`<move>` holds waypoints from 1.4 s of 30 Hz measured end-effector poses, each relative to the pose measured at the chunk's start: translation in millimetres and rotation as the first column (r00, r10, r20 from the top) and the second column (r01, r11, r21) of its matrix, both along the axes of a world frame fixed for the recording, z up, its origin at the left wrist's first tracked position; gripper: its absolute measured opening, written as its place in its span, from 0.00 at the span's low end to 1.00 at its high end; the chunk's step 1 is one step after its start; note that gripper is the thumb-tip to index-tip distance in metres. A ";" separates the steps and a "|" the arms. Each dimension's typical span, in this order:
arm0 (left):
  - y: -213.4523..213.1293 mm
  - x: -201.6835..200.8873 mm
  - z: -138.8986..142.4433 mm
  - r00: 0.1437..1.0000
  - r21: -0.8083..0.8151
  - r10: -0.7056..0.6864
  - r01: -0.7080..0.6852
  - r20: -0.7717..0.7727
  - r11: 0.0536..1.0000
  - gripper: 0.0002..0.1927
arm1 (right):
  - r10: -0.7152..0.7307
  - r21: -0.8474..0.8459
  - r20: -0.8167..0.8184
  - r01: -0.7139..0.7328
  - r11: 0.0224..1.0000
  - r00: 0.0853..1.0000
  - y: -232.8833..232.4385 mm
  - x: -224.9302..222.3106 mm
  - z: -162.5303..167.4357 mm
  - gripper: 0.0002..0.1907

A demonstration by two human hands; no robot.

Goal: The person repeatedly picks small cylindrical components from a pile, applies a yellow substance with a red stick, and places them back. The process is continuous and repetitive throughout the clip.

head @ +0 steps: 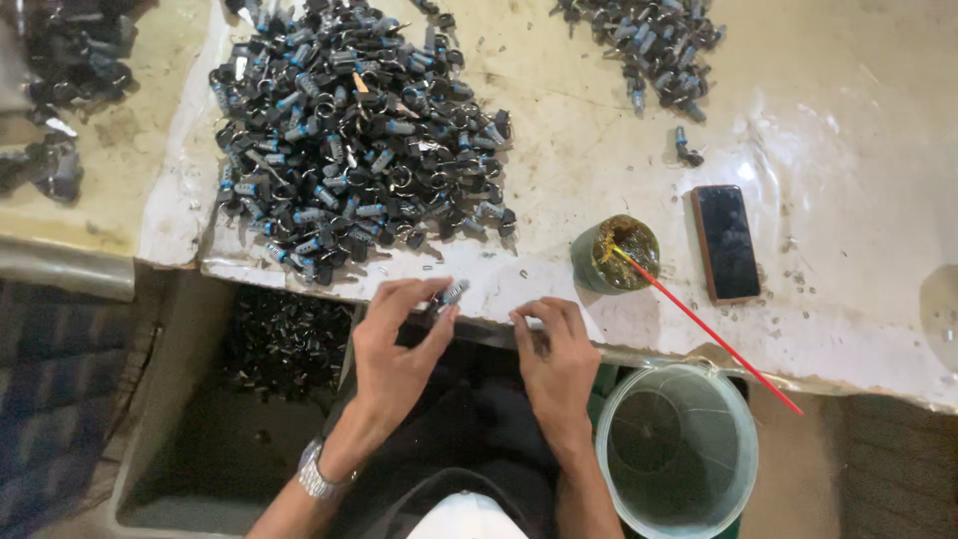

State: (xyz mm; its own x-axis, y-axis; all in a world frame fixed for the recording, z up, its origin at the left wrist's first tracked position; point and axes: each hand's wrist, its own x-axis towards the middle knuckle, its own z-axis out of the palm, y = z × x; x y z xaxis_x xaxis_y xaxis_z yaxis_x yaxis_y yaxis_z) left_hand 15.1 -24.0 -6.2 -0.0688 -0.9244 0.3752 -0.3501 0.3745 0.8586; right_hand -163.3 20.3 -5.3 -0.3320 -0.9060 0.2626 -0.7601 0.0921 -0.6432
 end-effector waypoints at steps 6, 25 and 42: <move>28.8 -7.5 -22.2 0.819 0.409 -0.082 0.368 -0.568 0.835 0.12 | 0.073 -0.076 0.618 -0.033 0.997 0.783 26.9 -2.3 -11.4 0.07; 41.6 -11.4 -23.7 0.904 0.279 -0.277 0.372 -0.325 0.885 0.09 | 0.147 -0.207 0.458 -0.055 0.977 0.877 43.5 12.6 1.2 0.10; 31.2 -24.9 -3.9 0.909 0.186 -0.333 0.383 -0.250 0.905 0.15 | -0.102 -0.240 0.784 0.451 0.860 0.612 25.8 -80.5 5.3 0.10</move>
